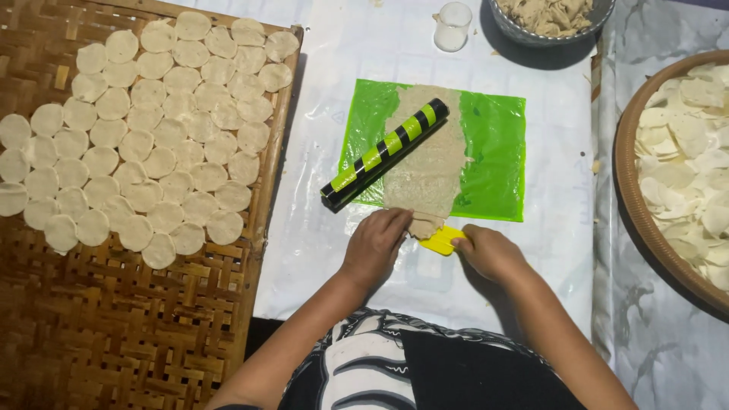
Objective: Rolling out dough with a pin on a mat and arranging small round dough pieces onto a large drying tray.
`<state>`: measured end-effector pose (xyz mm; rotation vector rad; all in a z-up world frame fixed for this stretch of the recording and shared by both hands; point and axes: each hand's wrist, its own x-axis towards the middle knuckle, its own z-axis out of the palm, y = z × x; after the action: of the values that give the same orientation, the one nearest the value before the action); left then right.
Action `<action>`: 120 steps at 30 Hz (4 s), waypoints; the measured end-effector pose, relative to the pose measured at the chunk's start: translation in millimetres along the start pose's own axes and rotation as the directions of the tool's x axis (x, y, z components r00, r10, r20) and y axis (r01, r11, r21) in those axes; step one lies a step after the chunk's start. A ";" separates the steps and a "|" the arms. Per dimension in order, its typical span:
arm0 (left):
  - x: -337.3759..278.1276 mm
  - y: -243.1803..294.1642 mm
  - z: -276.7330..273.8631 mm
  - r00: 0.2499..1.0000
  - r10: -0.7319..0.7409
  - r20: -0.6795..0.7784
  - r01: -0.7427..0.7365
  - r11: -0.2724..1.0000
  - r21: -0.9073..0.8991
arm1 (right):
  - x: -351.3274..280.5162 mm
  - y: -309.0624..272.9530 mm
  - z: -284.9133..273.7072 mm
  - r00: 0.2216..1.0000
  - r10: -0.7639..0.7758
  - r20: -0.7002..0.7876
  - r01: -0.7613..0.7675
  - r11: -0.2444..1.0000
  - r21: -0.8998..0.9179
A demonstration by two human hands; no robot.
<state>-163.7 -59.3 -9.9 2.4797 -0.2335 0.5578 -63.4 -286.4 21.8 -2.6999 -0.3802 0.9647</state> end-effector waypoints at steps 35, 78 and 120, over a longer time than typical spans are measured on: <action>40.3 -50.8 -29.3 0.957 -0.260 -0.126 0.289 0.875 0.388 | -49.5 13.9 9.0 0.699 -0.451 -0.555 0.373 0.892 -0.255; 179.5 -45.0 16.7 0.845 -0.374 0.383 0.243 0.906 0.347 | 94.8 -2.7 -81.3 0.868 -0.048 -0.493 0.002 0.996 -0.092; 215.4 -69.8 42.9 0.830 -0.406 0.381 0.245 0.881 0.406 | 181.4 35.4 -96.2 0.872 -0.087 -0.481 -0.022 0.976 -0.216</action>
<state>63.8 -36.0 17.8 2.8760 0.1349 -0.1632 139.9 -274.6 -22.7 -2.9853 -0.4404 0.2073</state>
